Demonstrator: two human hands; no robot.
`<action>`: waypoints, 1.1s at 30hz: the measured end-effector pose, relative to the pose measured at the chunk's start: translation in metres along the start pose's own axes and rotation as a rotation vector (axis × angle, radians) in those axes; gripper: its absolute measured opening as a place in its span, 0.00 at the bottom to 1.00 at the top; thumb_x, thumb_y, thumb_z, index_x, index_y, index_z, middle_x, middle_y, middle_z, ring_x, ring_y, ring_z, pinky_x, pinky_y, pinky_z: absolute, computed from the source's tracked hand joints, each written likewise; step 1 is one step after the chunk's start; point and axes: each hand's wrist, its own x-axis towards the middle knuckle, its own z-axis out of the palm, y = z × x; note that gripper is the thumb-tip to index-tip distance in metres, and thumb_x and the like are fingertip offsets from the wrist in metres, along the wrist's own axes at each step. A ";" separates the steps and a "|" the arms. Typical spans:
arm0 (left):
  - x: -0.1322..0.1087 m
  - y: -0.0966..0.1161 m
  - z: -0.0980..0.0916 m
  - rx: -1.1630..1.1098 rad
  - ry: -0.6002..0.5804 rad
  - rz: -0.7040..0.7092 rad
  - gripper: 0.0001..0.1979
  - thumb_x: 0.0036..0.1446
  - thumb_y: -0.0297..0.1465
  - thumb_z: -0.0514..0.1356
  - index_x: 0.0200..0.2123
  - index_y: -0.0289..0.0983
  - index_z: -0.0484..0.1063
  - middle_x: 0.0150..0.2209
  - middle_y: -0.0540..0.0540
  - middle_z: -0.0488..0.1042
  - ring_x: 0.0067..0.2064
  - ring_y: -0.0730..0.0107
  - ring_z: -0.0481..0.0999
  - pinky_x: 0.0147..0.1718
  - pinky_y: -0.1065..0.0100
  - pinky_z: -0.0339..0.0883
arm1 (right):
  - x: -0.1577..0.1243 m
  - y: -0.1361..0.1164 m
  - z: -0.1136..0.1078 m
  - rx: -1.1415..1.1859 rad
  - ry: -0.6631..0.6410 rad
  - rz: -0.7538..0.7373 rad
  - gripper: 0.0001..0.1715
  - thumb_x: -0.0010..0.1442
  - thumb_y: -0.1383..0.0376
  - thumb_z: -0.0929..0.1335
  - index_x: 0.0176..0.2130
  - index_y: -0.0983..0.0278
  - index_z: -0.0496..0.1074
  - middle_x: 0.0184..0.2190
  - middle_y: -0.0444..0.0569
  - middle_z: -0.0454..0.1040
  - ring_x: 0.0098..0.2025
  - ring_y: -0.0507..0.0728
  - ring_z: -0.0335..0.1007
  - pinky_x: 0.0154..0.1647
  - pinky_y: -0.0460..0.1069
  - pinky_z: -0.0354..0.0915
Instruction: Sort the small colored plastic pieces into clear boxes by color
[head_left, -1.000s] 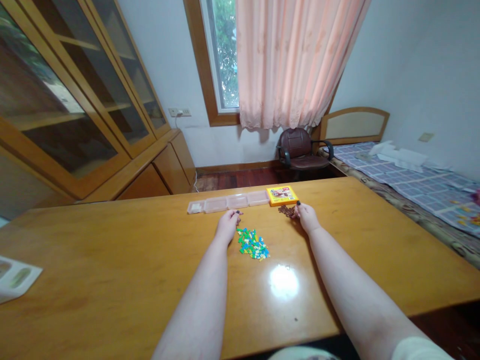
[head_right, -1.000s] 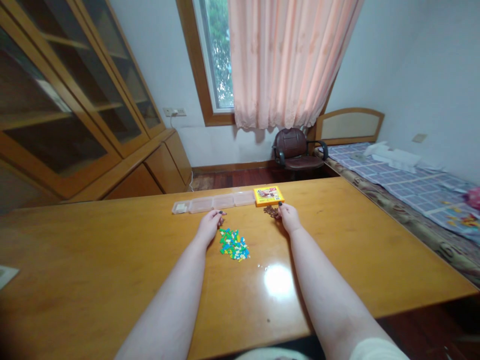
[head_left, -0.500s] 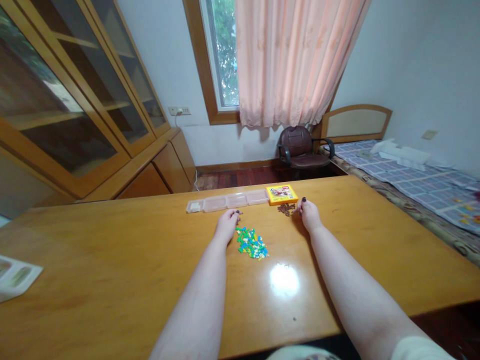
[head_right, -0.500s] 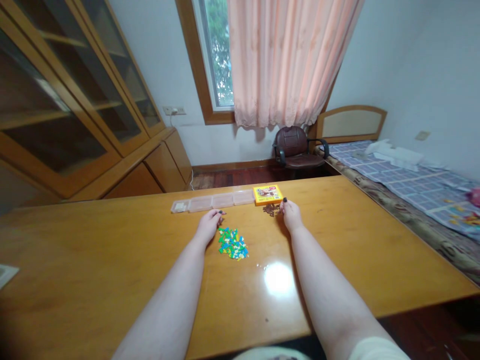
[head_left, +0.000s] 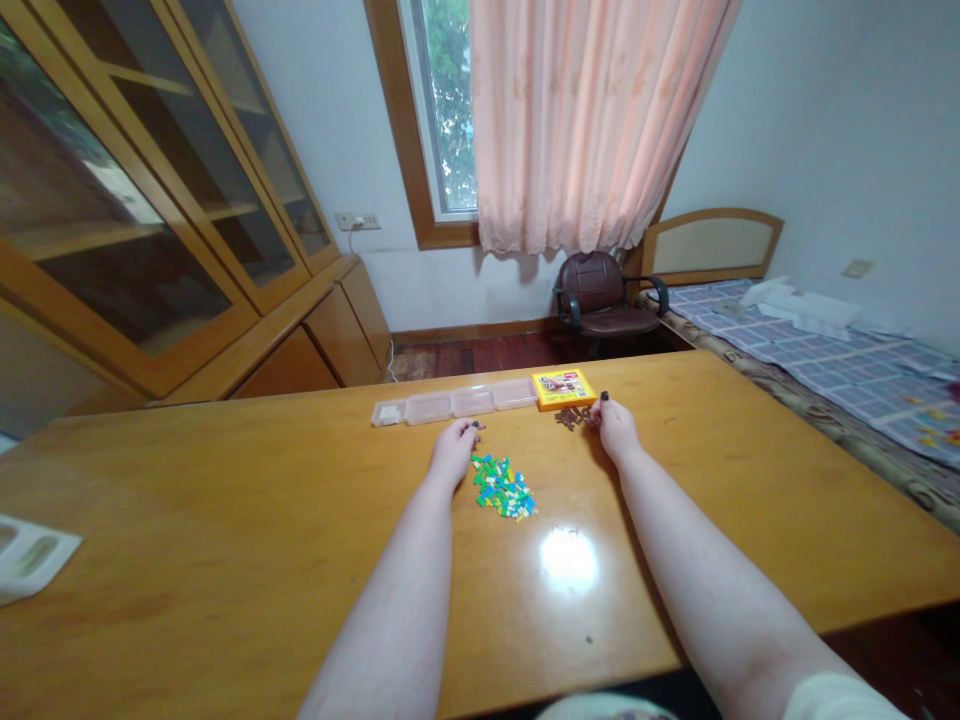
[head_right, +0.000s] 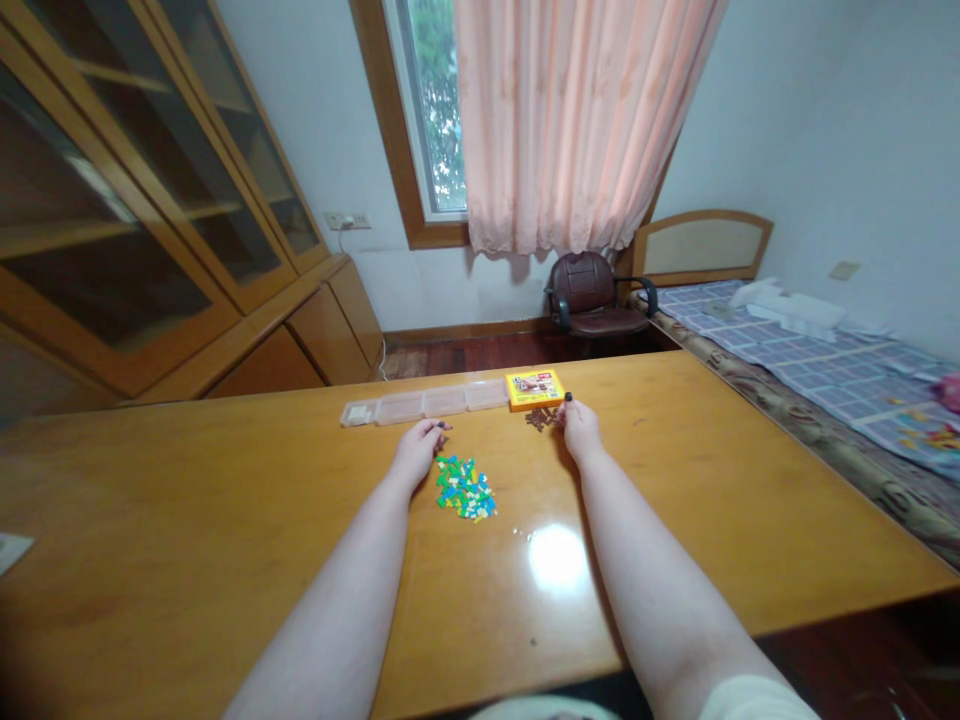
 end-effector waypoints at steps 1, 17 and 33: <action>0.000 0.000 0.000 0.002 -0.001 0.002 0.13 0.47 0.36 0.55 0.33 0.34 0.73 0.21 0.51 0.67 0.24 0.74 0.66 0.24 0.73 0.57 | 0.001 0.001 -0.001 -0.005 0.014 -0.001 0.33 0.58 0.41 0.57 0.16 0.60 0.57 0.13 0.43 0.57 0.18 0.52 0.51 0.21 0.49 0.51; -0.001 0.001 0.000 0.029 0.010 0.009 0.13 0.48 0.35 0.55 0.33 0.34 0.73 0.23 0.50 0.69 0.25 0.73 0.67 0.25 0.73 0.58 | 0.017 0.015 0.001 0.277 0.076 0.102 0.31 0.55 0.40 0.59 0.19 0.61 0.62 0.16 0.45 0.65 0.19 0.52 0.60 0.22 0.48 0.60; -0.004 0.004 -0.001 0.048 0.011 0.014 0.12 0.49 0.35 0.55 0.33 0.34 0.73 0.24 0.49 0.70 0.27 0.72 0.69 0.26 0.72 0.60 | 0.018 0.015 0.003 0.332 0.010 0.124 0.33 0.55 0.38 0.58 0.19 0.61 0.62 0.16 0.45 0.65 0.19 0.52 0.61 0.24 0.49 0.64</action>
